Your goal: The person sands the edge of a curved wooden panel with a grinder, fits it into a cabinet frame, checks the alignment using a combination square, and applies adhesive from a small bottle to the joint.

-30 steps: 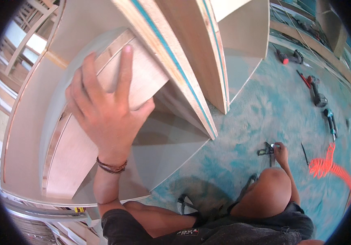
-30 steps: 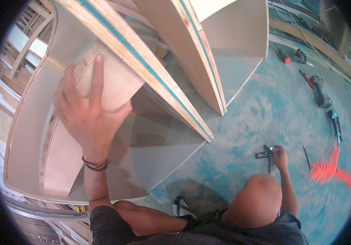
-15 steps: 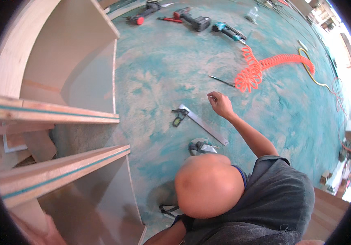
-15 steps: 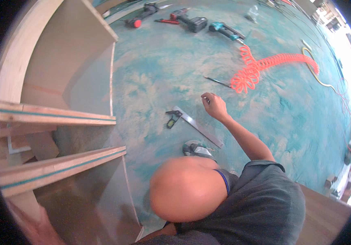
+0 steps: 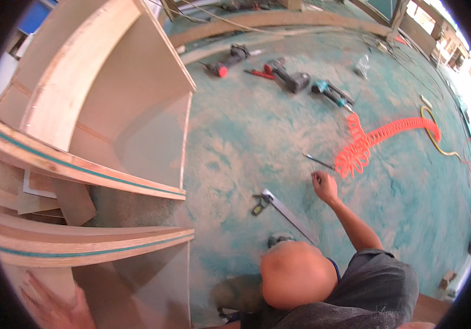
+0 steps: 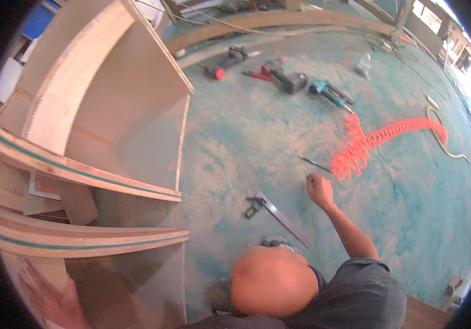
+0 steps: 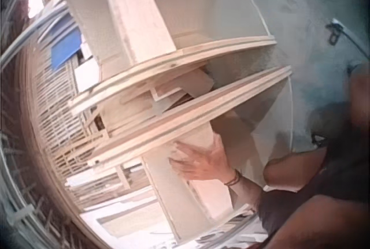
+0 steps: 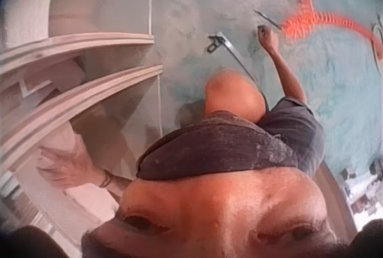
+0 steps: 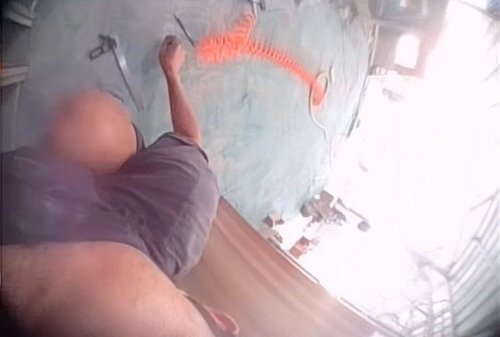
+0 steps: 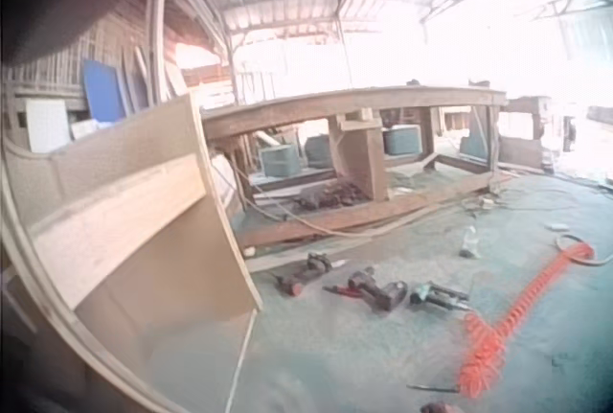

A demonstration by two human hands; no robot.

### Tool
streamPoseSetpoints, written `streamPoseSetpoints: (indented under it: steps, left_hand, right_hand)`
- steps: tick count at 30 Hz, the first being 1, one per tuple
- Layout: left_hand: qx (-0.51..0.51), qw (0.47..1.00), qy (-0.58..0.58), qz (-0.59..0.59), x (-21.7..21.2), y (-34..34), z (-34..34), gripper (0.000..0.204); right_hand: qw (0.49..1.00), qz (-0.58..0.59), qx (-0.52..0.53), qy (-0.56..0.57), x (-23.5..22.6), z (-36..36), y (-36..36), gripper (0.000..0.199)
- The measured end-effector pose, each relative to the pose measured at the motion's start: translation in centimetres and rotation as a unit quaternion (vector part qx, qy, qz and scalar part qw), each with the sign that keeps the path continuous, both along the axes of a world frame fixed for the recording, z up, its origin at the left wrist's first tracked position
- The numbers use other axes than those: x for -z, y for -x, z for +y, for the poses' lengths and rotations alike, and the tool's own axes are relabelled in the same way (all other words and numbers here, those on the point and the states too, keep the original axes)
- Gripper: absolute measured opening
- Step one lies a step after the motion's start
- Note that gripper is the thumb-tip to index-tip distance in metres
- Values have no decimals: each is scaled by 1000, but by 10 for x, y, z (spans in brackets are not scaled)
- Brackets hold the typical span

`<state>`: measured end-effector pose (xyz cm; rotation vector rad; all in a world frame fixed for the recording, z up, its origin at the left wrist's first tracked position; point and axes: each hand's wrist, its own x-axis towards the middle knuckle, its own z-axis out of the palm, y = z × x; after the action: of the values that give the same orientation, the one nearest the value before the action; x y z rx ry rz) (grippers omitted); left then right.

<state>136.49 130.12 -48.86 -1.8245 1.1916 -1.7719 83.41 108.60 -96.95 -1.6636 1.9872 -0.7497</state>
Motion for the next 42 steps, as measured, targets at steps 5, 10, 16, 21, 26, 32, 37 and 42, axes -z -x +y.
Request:
streamPoseSetpoints:
  steps: [5,10,16,21,26,32,37,42]
  left_hand:
    - [-5,999,51,4,0,8,10,104]
    - [185,978,-46,86,45,69,-29,92]
    - [371,806,-259,382,150,104,-114,67]
    - [355,647,-274,617,218,144,-230,56]
    - [316,524,-254,749,257,184,-384,48]
    - [414,493,-327,691,324,260,-612,45]
    - [359,568,-399,625,401,320,-797,38]
    - [331,626,-410,575,433,362,-898,39]
  right_hand:
    - [998,-12,-58,34,-16,-21,-32,17]
    - [977,70,-128,153,0,-112,-30,15]
    - [974,170,-7,146,11,-255,3,30]
    - [960,226,74,150,29,-307,21,48]
    - [968,217,105,66,23,-305,24,59]
    - [971,206,121,4,2,-323,26,63]
    - [974,194,103,-48,2,-333,27,63]
    - [972,204,97,-61,4,-341,33,63]
